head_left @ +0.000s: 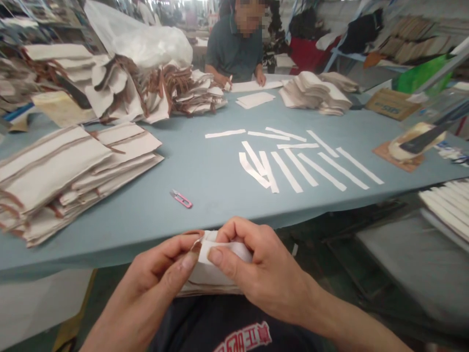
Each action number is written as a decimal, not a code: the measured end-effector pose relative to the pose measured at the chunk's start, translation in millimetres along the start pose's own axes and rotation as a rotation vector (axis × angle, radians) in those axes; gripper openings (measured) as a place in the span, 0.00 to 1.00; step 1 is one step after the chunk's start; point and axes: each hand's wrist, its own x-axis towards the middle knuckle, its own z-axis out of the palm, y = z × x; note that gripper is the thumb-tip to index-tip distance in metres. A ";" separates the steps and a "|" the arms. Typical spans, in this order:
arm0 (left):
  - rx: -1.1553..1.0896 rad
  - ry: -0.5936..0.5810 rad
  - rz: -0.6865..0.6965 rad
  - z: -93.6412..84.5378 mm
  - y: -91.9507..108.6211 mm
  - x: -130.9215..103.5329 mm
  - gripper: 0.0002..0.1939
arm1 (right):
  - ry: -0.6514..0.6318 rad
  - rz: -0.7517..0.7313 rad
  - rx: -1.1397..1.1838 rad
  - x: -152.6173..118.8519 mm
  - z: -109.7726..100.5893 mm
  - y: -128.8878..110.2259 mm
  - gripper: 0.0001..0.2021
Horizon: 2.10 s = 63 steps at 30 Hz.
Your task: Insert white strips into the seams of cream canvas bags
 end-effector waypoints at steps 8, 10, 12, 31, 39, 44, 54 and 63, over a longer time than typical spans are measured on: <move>-0.117 0.063 -0.106 -5.4 -9.7 7.0 0.31 | 0.184 -0.115 -0.040 0.2 9.7 12.1 0.14; -0.139 0.069 -0.096 -6.5 -10.3 7.4 0.29 | 0.193 -0.220 -0.028 -1.3 7.1 8.6 0.12; -0.171 0.055 -0.088 -6.0 -9.2 8.2 0.27 | 0.186 -0.310 -0.021 -1.4 5.2 5.6 0.10; -0.206 0.060 -0.099 2.2 -3.2 16.8 0.24 | 0.357 -0.222 -0.090 18.0 34.7 34.8 0.09; -0.188 0.084 -0.154 -3.0 -0.8 18.3 0.25 | 0.183 -0.135 -0.067 21.3 23.0 29.0 0.11; -0.226 0.040 -0.173 -2.8 0.8 18.7 0.24 | 0.047 -0.081 0.004 25.6 13.5 28.0 0.13; -0.261 0.038 -0.217 -3.2 -2.8 20.3 0.24 | 0.050 -0.270 0.034 29.4 12.1 39.1 0.17; -0.167 0.032 -0.144 -4.6 -3.6 20.0 0.21 | -0.030 -0.140 -0.051 31.5 4.8 37.9 0.12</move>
